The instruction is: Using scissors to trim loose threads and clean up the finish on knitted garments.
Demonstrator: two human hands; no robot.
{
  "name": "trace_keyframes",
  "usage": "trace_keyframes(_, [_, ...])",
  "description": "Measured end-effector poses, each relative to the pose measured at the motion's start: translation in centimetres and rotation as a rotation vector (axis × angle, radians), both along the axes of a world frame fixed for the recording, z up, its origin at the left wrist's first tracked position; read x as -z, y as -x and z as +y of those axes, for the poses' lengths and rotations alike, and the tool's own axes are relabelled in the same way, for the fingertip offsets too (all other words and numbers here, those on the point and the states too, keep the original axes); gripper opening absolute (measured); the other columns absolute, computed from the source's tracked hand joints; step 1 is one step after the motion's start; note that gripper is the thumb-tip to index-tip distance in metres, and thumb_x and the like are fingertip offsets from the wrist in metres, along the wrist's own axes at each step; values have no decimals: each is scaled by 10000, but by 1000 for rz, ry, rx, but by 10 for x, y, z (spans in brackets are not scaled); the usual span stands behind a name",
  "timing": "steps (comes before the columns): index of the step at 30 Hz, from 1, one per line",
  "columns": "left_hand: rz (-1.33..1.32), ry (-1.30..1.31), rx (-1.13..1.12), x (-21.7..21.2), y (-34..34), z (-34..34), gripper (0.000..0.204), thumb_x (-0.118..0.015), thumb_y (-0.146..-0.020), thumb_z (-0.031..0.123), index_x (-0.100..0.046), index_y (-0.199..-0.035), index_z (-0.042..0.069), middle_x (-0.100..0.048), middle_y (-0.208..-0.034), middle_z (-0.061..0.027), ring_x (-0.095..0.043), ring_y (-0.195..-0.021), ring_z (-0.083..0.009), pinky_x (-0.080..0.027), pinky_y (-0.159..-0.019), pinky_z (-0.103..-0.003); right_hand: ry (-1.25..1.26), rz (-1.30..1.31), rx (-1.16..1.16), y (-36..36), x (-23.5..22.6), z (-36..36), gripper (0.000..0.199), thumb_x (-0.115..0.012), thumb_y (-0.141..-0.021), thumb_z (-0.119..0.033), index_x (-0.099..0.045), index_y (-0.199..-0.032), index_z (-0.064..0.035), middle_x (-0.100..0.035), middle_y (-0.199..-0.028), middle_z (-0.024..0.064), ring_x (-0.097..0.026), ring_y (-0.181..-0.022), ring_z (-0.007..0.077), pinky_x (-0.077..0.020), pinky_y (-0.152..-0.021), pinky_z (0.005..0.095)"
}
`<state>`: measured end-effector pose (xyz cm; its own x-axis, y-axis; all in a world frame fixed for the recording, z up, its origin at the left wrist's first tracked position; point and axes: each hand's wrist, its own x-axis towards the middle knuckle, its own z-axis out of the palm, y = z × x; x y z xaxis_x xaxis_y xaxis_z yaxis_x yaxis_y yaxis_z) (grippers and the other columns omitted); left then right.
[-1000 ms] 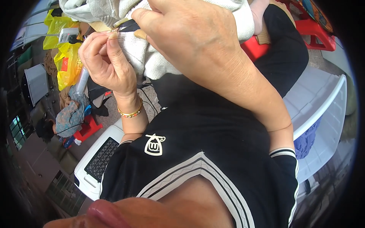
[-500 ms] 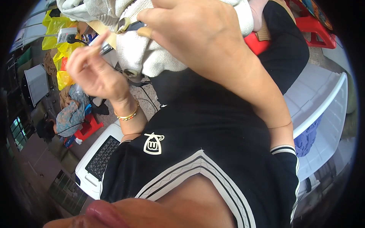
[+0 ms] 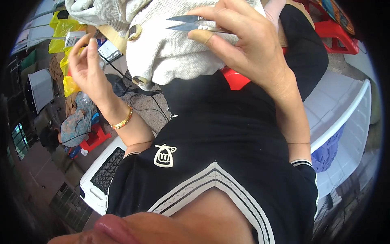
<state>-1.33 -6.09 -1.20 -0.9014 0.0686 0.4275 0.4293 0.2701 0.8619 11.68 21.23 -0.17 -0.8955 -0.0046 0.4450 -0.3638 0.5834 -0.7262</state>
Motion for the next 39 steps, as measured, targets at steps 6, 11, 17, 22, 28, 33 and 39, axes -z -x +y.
trace_keyframes(6, [-12, 313, 347, -28, -15, 41, 126, -693, -894, 122, -746, -907, 8, -668, -1057, -70, -579, -1007, -143, -407, -905, -264, -21, 17, -14, 2, 0, -7, 368, -766, -785, -39, -703, -1148, -37, -512, -787, 11, -473, -695, 103, -364, -602, 238])
trace_keyframes(11, [38, 458, 427, -37, -11, 42, 136, -736, -852, 112, -738, -952, 20, -664, -1072, -64, -579, -1005, -134, -419, -888, -263, 17, 22, -3, 5, -3, -9, 349, -761, -782, -16, -707, -1126, -33, -534, -795, 3, -466, -694, 84, -349, -598, 220])
trace_keyframes(17, [-29, 240, 434, -22, -15, 37, 139, -690, -888, 84, -712, -1001, 7, -660, -1097, -64, -574, -1018, -124, -424, -892, -262, 122, -133, -12, 9, -30, -18, 332, -768, -820, -83, -675, -1122, 19, -551, -792, 76, -521, -673, 162, -417, -594, 269])
trace_keyframes(22, [-182, 121, 342, -17, -26, 27, 185, -669, -924, 175, -704, -972, 0, -632, -919, -29, -545, -827, -95, -407, -743, -233, 150, -166, -48, 15, -33, -22, 328, -747, -835, -74, -668, -1137, 29, -554, -774, 81, -520, -666, 168, -413, -590, 276])
trace_keyframes(28, [-319, 54, 350, -12, -38, 28, 184, -738, -836, 176, -677, -910, 19, -585, -893, -4, -497, -812, -92, -352, -734, -233, 73, -189, -102, 24, -39, -23, 333, -729, -848, -76, -671, -1163, 14, -551, -751, 87, -509, -653, 168, -405, -585, 279])
trace_keyframes(33, [-284, 5, 375, -8, -36, 31, 181, -758, -819, 158, -681, -906, 19, -587, -897, -5, -501, -814, -100, -360, -738, -238, 63, -216, -94, 27, -45, -26, 326, -726, -852, -79, -675, -1165, 1, -543, -739, 83, -502, -639, 170, -402, -583, 281])
trace_keyframes(39, [-263, -36, 392, -4, -33, 29, 175, -772, -811, 140, -693, -910, 19, -602, -912, -8, -509, -815, -91, -362, -736, -237, 49, -225, -105, 32, -48, -27, 326, -735, -847, -89, -680, -1159, -14, -533, -729, 82, -498, -629, 168, -398, -576, 278])
